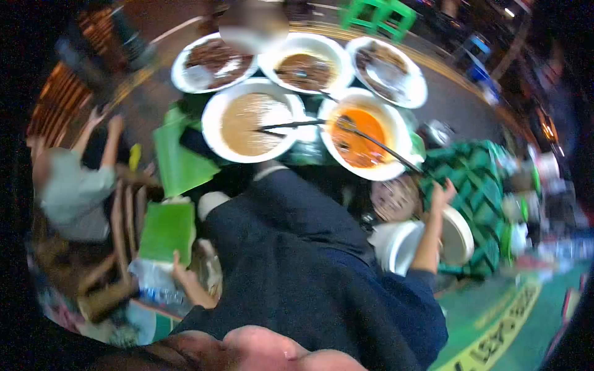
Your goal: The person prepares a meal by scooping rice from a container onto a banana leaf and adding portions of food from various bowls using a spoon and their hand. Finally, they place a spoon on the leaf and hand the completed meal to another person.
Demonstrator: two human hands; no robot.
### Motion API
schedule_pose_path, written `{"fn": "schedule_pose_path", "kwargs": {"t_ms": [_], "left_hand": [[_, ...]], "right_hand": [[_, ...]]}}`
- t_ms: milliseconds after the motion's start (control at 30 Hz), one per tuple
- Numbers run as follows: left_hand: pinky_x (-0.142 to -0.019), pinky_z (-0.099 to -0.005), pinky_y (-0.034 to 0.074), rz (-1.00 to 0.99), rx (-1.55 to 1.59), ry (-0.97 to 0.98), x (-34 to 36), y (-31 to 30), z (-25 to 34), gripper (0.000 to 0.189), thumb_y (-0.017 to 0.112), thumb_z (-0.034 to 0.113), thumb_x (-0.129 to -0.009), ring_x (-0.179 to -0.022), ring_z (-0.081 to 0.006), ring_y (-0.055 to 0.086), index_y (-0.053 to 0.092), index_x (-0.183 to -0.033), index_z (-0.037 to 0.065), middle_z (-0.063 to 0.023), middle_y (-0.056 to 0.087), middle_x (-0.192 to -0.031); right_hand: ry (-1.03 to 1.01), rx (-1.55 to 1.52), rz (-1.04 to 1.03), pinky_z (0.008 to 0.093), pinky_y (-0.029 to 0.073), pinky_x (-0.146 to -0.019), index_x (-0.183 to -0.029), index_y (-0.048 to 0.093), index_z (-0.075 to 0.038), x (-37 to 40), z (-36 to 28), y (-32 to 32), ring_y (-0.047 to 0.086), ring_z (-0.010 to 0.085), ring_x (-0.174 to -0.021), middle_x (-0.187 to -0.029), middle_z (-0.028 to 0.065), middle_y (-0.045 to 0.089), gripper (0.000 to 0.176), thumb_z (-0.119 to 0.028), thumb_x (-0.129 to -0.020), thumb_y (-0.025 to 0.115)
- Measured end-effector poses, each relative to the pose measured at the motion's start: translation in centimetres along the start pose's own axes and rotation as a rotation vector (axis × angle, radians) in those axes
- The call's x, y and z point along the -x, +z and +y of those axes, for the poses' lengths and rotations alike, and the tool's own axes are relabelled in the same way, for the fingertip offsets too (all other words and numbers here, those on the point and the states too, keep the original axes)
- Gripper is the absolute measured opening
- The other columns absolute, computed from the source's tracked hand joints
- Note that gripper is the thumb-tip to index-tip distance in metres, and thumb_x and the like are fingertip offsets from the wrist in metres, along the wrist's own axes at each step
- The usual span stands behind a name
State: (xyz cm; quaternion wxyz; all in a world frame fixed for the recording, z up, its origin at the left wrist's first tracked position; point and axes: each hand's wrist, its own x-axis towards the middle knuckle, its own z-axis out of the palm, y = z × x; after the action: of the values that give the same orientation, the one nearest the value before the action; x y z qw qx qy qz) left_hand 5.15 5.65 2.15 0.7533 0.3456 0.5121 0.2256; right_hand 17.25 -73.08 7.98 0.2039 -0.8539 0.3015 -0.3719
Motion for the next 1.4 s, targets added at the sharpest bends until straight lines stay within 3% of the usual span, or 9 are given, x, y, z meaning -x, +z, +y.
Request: {"fn": "schedule_pose_path", "kwargs": {"t_ms": [233,433,667,833,900,967,1200,1300,1400], "left_hand": [[-0.068,-0.0304,0.047,0.064,-0.166,0.238,2.4,-0.9,0.5,0.036,0.068,0.014,-0.073,-0.081,-0.0202,0.057,0.055,-0.099,-0.007,-0.0125,0.058,-0.098],[-0.062,-0.0261,0.047,0.124,0.034,0.160,-0.2,-3.7,2.9,0.032,0.069,0.012,-0.071,-0.069,-0.0190,0.057,0.054,-0.094,-0.005,-0.0096,0.059,-0.090],[-0.056,-0.0241,0.046,0.062,0.098,0.288,2.5,-4.1,4.6,0.024,0.068,0.008,-0.072,-0.068,-0.0162,0.057,0.057,-0.090,0.000,-0.0067,0.059,-0.083],[-0.056,-0.0265,0.046,0.141,0.103,0.323,5.1,-4.0,4.3,0.027,0.070,0.007,-0.068,-0.069,-0.0171,0.057,0.057,-0.091,0.001,-0.0069,0.060,-0.086],[-0.060,-0.0294,0.048,0.113,0.062,0.302,6.1,-3.8,4.0,0.031,0.071,0.006,-0.067,-0.072,-0.0197,0.057,0.057,-0.094,0.001,-0.0074,0.059,-0.089],[-0.066,-0.0343,0.050,0.224,0.002,0.382,6.8,-3.8,4.0,0.033,0.071,0.004,-0.067,-0.076,-0.0225,0.057,0.056,-0.095,-0.002,-0.0086,0.059,-0.092],[-0.065,-0.0351,0.052,0.101,0.069,0.252,4.1,-5.2,3.0,0.034,0.068,0.002,-0.069,-0.076,-0.0236,0.059,0.053,-0.097,-0.007,-0.0139,0.057,-0.094],[-0.065,-0.0348,0.052,0.145,0.031,0.307,4.5,-4.0,2.4,0.034,0.068,0.001,-0.068,-0.077,-0.0237,0.059,0.053,-0.098,-0.008,-0.0144,0.058,-0.095],[-0.065,-0.0350,0.052,0.134,0.109,0.334,3.9,-3.4,1.7,0.035,0.067,-0.001,-0.068,-0.078,-0.0241,0.059,0.052,-0.099,-0.009,-0.0143,0.057,-0.095]], "right_hand": [[0.064,0.152,-0.033,0.0357,0.043,-0.082,-0.102,0.057,-0.004,-0.2,-1.7,0.4,0.056,0.0310,-0.090,-0.100,0.0165,0.055,0.040,-0.020,-0.066,0.065],[0.268,0.352,-0.664,0.0333,0.043,-0.084,-0.106,0.056,-0.004,-0.4,4.9,5.7,0.057,0.0284,-0.095,-0.104,0.0162,0.059,0.054,-0.034,-0.063,0.069],[0.553,0.716,-0.859,0.0459,0.036,-0.092,-0.116,0.051,-0.003,2.6,13.5,11.7,0.043,0.0381,-0.112,-0.122,0.0237,0.043,0.074,-0.062,-0.071,0.051],[0.711,0.759,-0.805,0.0410,0.042,-0.088,-0.108,0.056,-0.003,4.5,12.3,10.2,0.048,0.0308,-0.110,-0.120,0.0172,0.048,0.034,-0.022,-0.080,0.053],[0.676,0.930,-1.259,0.0414,0.042,-0.088,-0.110,0.055,-0.003,4.7,14.9,11.5,0.047,0.0293,-0.111,-0.121,0.0139,0.048,0.034,-0.016,-0.078,0.056],[0.580,0.903,-1.150,0.0407,0.042,-0.087,-0.110,0.054,-0.003,4.6,8.5,8.6,0.048,0.0290,-0.111,-0.122,0.0121,0.048,0.035,-0.016,-0.077,0.056],[0.721,0.802,-0.930,0.0397,0.041,-0.089,-0.109,0.054,0.000,4.5,17.8,12.1,0.050,0.0304,-0.108,-0.119,0.0182,0.049,0.034,-0.018,-0.082,0.047],[0.372,0.921,-1.107,0.0396,0.044,-0.085,-0.106,0.055,0.003,3.2,15.0,9.4,0.051,0.0331,-0.105,-0.116,0.0205,0.050,0.034,-0.019,-0.083,0.042],[0.367,0.673,-0.715,0.0443,0.043,-0.085,-0.106,0.042,0.004,3.1,12.5,6.8,0.050,0.0407,-0.102,-0.110,0.0284,0.050,0.035,-0.015,-0.076,0.045]]}}
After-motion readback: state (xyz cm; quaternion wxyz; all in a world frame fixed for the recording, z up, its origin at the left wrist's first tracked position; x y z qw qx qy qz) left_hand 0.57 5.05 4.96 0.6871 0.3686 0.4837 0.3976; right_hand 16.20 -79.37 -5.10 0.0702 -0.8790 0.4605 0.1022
